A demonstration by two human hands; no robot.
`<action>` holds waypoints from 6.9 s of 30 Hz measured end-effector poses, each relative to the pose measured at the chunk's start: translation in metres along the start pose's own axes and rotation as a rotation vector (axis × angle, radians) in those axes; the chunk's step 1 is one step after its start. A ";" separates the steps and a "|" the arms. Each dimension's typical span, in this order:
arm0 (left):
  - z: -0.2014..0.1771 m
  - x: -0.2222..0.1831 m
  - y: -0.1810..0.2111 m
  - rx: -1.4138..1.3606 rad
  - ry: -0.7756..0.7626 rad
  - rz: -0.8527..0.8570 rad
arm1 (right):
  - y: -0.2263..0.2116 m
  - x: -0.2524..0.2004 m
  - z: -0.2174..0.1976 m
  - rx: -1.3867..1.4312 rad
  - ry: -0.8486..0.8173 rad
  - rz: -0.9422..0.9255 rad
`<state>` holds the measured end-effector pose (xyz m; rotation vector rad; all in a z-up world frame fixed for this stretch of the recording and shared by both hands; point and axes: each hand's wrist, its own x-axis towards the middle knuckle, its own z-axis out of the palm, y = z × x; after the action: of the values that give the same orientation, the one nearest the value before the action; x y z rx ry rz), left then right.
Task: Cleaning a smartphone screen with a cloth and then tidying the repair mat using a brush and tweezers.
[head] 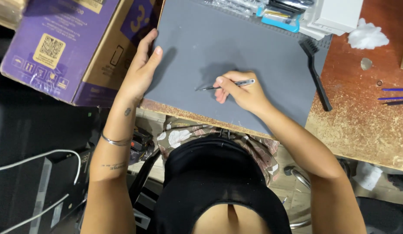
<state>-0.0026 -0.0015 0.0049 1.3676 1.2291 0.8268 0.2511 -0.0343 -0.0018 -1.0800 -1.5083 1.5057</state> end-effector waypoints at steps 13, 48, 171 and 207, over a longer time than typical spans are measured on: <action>-0.002 0.004 -0.011 0.017 -0.002 0.048 | 0.006 -0.002 0.000 0.005 0.044 -0.086; -0.002 0.002 -0.001 0.031 -0.006 0.019 | 0.007 -0.001 0.004 0.003 0.111 -0.147; 0.244 0.057 0.032 0.825 -0.025 0.428 | 0.023 -0.160 -0.104 -0.487 1.163 -0.154; 0.195 -0.031 0.040 -0.563 -0.474 -0.089 | 0.025 -0.180 -0.116 -1.402 0.978 -0.416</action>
<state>0.1840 -0.0773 0.0110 0.9602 0.6173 0.6650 0.4277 -0.1573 -0.0103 -1.6643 -1.7051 -0.6102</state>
